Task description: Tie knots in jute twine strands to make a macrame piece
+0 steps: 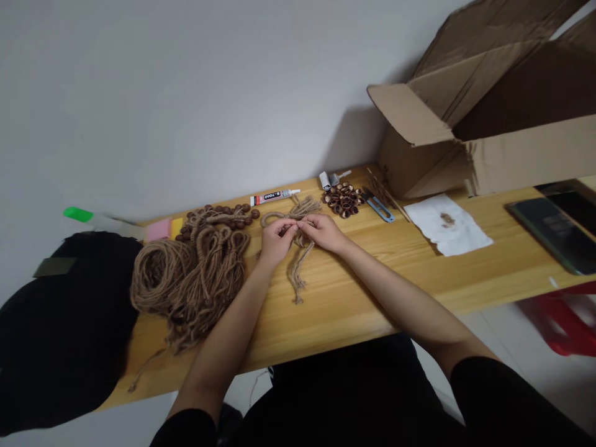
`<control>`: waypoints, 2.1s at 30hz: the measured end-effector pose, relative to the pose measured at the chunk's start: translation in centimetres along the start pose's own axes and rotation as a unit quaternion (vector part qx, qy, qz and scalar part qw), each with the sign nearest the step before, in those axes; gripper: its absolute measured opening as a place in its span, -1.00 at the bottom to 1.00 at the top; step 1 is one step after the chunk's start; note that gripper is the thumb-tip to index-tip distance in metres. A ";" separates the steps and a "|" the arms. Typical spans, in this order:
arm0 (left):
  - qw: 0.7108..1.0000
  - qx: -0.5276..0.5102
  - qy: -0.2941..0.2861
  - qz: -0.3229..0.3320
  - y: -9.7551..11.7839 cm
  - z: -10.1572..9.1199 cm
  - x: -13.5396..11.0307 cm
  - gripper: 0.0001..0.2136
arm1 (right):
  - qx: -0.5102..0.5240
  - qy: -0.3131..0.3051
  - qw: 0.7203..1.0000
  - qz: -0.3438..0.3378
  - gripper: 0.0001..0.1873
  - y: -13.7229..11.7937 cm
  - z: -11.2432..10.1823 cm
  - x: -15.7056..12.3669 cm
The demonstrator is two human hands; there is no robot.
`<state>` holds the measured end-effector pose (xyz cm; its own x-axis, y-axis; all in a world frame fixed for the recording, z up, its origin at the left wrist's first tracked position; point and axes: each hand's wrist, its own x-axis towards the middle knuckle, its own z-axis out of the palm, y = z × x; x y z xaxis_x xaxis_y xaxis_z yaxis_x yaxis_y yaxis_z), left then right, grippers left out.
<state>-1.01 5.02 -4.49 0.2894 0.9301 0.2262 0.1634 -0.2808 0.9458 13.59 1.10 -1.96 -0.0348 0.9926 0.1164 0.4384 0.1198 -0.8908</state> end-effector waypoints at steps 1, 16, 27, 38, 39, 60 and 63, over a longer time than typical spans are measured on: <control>1.000 0.011 -0.003 0.010 0.0 0.0 0.0 -0.90 | -0.003 -0.001 1.000 0.001 -0.70 0.0 0.0 0.0; 0.999 0.033 -0.001 0.017 0.7 0.3 -0.5 -0.89 | 0.011 0.006 1.000 -0.006 -0.73 0.0 -0.1 0.2; 1.000 0.018 -0.013 0.002 0.9 0.4 -0.5 -0.89 | 0.040 -0.004 0.999 -0.017 -0.70 0.3 -0.3 0.2; 0.999 0.025 -0.027 0.003 1.1 0.3 -0.5 -0.89 | 0.063 -0.027 0.997 -0.024 -0.67 0.3 -0.6 0.3; 0.999 0.028 -0.029 0.006 1.1 0.3 -0.5 -0.89 | 0.063 -0.025 0.997 -0.025 -0.68 0.2 -0.6 0.3; 0.998 0.044 -0.043 0.017 1.2 0.2 -0.5 -0.89 | 0.048 -0.015 0.999 -0.018 -0.69 0.4 -0.3 0.2; 0.997 0.051 -0.048 0.019 1.2 0.2 -0.5 -0.88 | 0.037 -0.011 0.999 -0.022 -0.70 0.4 -0.3 0.2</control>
<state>-0.82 4.16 -3.55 0.3858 0.8928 0.2324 0.2439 -0.3417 0.9076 13.99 1.36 -2.15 -0.0735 0.9864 0.1472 0.3679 0.1640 -0.9153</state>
